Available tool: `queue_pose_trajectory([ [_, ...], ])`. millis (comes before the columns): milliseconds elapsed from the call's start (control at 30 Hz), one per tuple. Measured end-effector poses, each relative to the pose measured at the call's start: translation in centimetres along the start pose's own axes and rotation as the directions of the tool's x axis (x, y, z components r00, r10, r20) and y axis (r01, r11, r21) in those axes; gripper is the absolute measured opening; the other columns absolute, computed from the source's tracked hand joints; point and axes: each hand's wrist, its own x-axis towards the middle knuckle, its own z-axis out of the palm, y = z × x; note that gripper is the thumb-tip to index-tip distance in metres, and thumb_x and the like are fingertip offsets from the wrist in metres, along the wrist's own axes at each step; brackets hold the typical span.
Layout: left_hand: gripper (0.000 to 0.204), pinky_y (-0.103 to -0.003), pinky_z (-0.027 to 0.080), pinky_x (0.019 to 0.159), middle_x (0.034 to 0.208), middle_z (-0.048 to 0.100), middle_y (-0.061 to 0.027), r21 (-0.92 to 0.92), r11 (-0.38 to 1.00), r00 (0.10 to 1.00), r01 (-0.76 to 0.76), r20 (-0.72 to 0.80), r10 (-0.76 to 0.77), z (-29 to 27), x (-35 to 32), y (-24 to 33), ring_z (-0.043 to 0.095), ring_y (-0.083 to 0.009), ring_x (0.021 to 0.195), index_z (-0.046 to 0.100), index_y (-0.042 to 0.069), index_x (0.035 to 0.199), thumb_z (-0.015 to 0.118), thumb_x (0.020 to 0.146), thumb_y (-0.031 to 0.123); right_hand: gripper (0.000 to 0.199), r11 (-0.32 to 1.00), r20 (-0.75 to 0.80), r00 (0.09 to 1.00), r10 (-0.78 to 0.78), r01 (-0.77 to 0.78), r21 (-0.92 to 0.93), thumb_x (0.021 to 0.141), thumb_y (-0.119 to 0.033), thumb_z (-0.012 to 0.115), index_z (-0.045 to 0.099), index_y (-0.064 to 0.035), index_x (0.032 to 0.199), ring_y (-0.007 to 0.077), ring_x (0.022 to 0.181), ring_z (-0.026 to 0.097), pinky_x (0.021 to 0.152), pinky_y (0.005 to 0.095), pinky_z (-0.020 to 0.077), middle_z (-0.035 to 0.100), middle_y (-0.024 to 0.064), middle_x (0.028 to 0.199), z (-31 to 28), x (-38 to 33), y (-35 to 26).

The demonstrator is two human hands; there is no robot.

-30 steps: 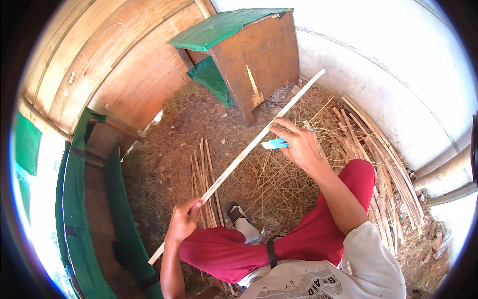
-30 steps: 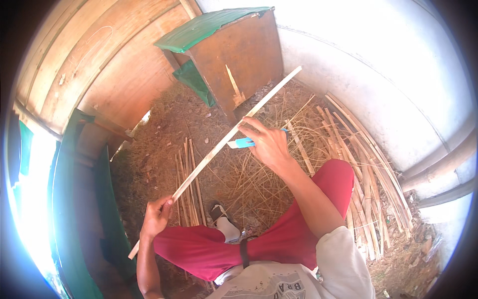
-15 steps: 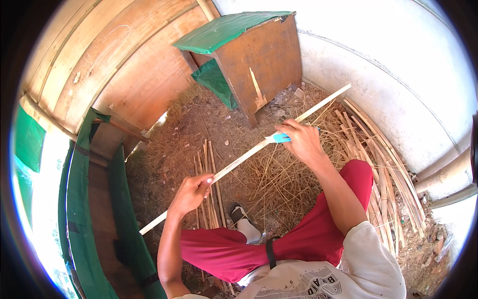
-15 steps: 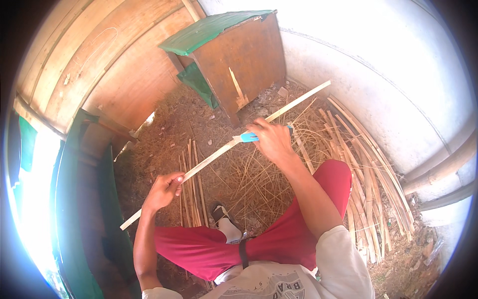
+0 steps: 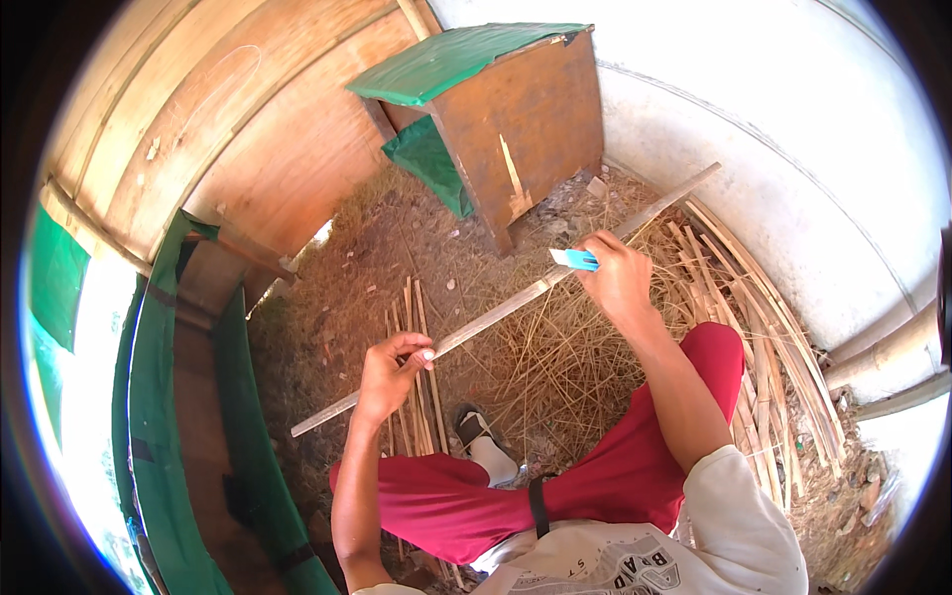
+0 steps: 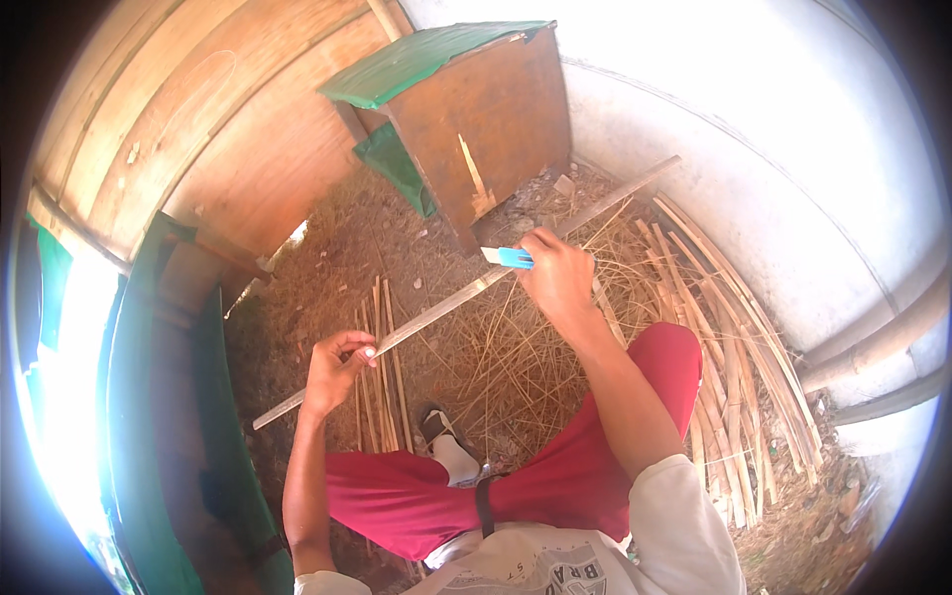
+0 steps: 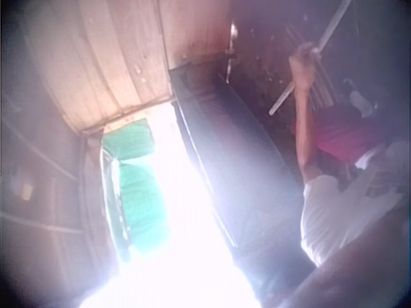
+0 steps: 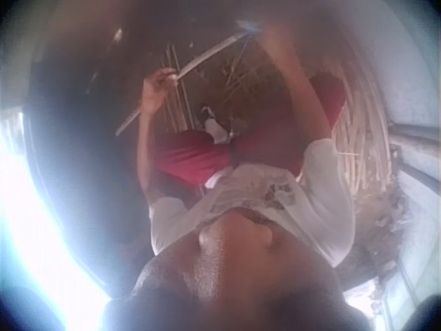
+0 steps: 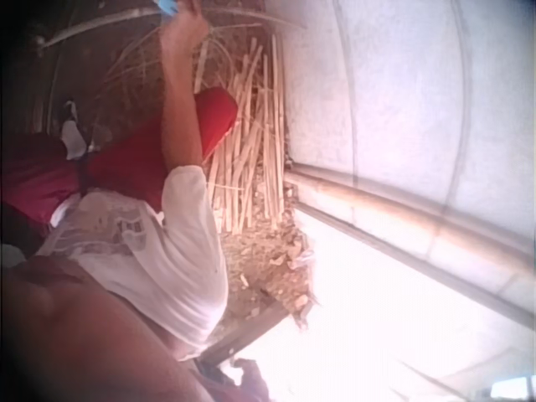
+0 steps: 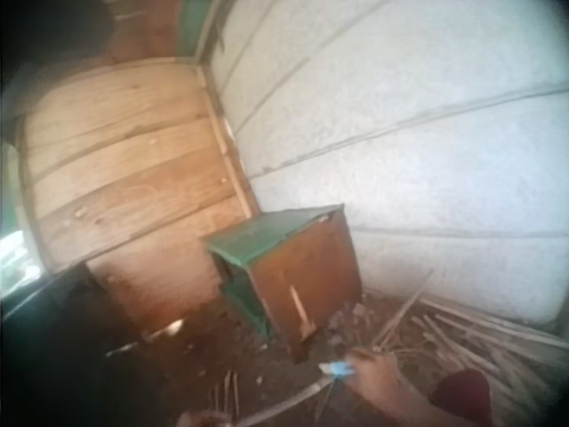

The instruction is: The person sits on the ground and uses a blue utility knife to shave thin strips from long bamboo poles. They repeatedly hold the pole, scrape the blade along its length to remove material, and place the finished pieces aside.

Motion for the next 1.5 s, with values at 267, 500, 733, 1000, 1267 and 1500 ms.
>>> queue_pose_trajectory([
  [267, 0.024, -0.034, 0.055, 0.076, 0.085, 0.073, -0.0100, 0.775, 0.571, 0.745, -0.270, -0.208, 0.634, 0.8, 0.1, 2.2, 0.069, -0.0188, 0.076, 0.066, 0.002, 0.107, 0.074, 0.085, 0.007, 0.019, 0.991, 0.035, 0.992, 0.122, -0.119, -0.058, 0.067, -0.006, 0.079, 0.071, -0.0120, 0.082, 0.0263, 0.070, 0.068, 0.060, 0.0376, 0.0527, 0.069, 0.0017, 0.084, -0.8, 0.5, -0.2],
  [500, 0.016, -0.034, 0.053, 0.053, 0.069, 0.070, -0.0077, 0.478, 0.853, 0.848, -0.209, -0.346, 0.401, 3.6, -3.2, -3.0, 0.065, -0.0173, 0.058, 0.071, 0.002, 0.081, 0.079, 0.082, 0.016, 0.019, 0.983, -0.052, 0.985, 0.165, -0.169, -0.077, 0.067, -0.005, 0.078, 0.071, -0.0116, 0.084, 0.0289, 0.073, 0.068, 0.063, 0.0389, 0.0523, 0.068, 0.0025, 0.084, -1.4, 0.9, 0.1],
  [733, 0.052, -0.037, 0.053, 0.051, 0.056, 0.065, -0.0038, 0.498, 0.845, 0.970, 0.194, -0.228, -0.088, 8.5, -6.0, -4.8, 0.066, -0.0212, 0.053, 0.070, 0.005, 0.070, 0.073, 0.082, 0.055, 0.020, 0.951, -0.050, 0.956, 0.290, -0.293, -0.093, 0.068, -0.008, 0.081, 0.073, -0.0115, 0.087, 0.0286, 0.071, 0.068, 0.063, 0.0394, 0.0522, 0.070, 0.0058, 0.080, -1.5, 0.9, -0.2],
  [1000, 0.068, -0.045, 0.039, 0.109, 0.132, 0.056, -0.0219, -0.005, 0.999, 0.999, -0.048, 0.003, 0.048, 11.8, -2.3, -2.0, 0.050, -0.0355, 0.128, 0.043, 0.005, 0.144, 0.070, 0.090, 0.038, 0.038, 0.790, 0.514, 0.741, 0.433, -0.587, 0.180, 0.071, -0.036, 0.088, 0.076, -0.0056, 0.089, 0.0158, 0.055, 0.062, 0.055, 0.0340, 0.0489, 0.068, 0.0070, 0.064, 0.2, 0.2, -2.8],
  [1267, 0.055, -0.044, 0.037, 0.110, 0.140, 0.051, -0.0235, -0.126, 0.990, 0.992, -0.056, 0.103, 0.069, 16.6, 4.3, -0.6, 0.047, -0.0358, 0.133, 0.038, 0.001, 0.143, 0.060, 0.097, 0.022, 0.022, 0.374, 0.561, 0.762, 0.322, -0.647, 0.664, 0.083, -0.008, 0.079, 0.070, 0.0092, 0.093, 0.0163, 0.074, 0.068, 0.068, 0.0286, 0.0566, 0.071, 0.0127, 0.082, 4.8, -1.4, -1.4],
  [1500, 0.021, -0.030, 0.039, 0.051, 0.061, 0.053, -0.0014, -0.160, 0.986, 0.997, -0.037, -0.077, 0.025, 18.3, 4.8, 0.7, 0.046, -0.0091, 0.055, 0.065, 0.002, 0.104, 0.062, 0.098, 0.022, 0.034, 0.314, 0.409, 0.842, 0.352, -0.518, 0.795, 0.083, -0.013, 0.080, 0.069, 0.0048, 0.110, 0.0099, 0.062, 0.060, 0.058, 0.0234, 0.0517, 0.071, 0.0109, 0.091, 2.5, 0.2, -1.6],
])
